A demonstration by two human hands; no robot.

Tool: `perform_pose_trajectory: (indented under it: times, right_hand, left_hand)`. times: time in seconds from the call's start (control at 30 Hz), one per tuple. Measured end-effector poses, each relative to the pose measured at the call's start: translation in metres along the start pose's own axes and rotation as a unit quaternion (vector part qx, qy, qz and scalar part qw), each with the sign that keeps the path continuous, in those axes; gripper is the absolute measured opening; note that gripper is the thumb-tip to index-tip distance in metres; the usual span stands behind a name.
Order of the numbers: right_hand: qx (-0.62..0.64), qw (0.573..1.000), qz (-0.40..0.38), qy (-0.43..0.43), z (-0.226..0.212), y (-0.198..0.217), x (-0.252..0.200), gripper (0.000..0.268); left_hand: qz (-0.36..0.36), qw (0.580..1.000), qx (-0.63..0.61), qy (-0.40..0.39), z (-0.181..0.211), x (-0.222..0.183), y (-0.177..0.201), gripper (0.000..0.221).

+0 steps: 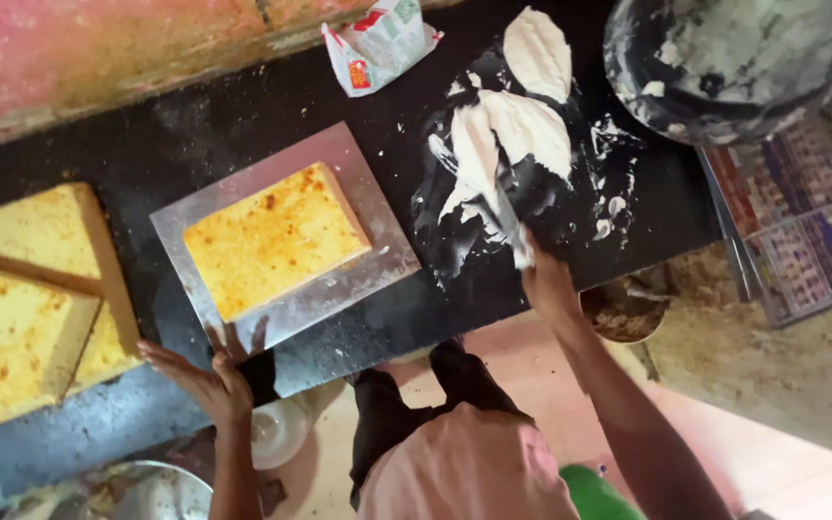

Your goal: The person applies and smooths white frosting over a rectangular sponge cake using a long flat spatula, while another person stirs a bucket of chocolate liquid nearby.

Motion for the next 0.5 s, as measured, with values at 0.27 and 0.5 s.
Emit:
perform_pose_trajectory:
  times: [0.27, 0.5]
  right_hand:
    - [0.382, 0.913, -0.09, -0.113, -0.027, 0.014, -0.108, 0.059]
    - [0.15, 0.968, -0.001, 0.203, -0.193, 0.035, -0.1, 0.066]
  left_hand:
    - [-0.081, 0.996, 0.047, 0.006, 0.001, 0.022, 0.003, 0.087]
    - [-0.096, 0.995, 0.009, -0.036, -0.004, 0.037, 0.008, 0.091]
Point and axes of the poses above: each hand's wrist, its own x-axis towards the middle knuckle, its own y-axis out of the back of the hand, z = x × y, the point moved 7 cm from there along x, towards the middle knuckle, and after that the axes turned 7 degrees about y, right-handed, at the moved point
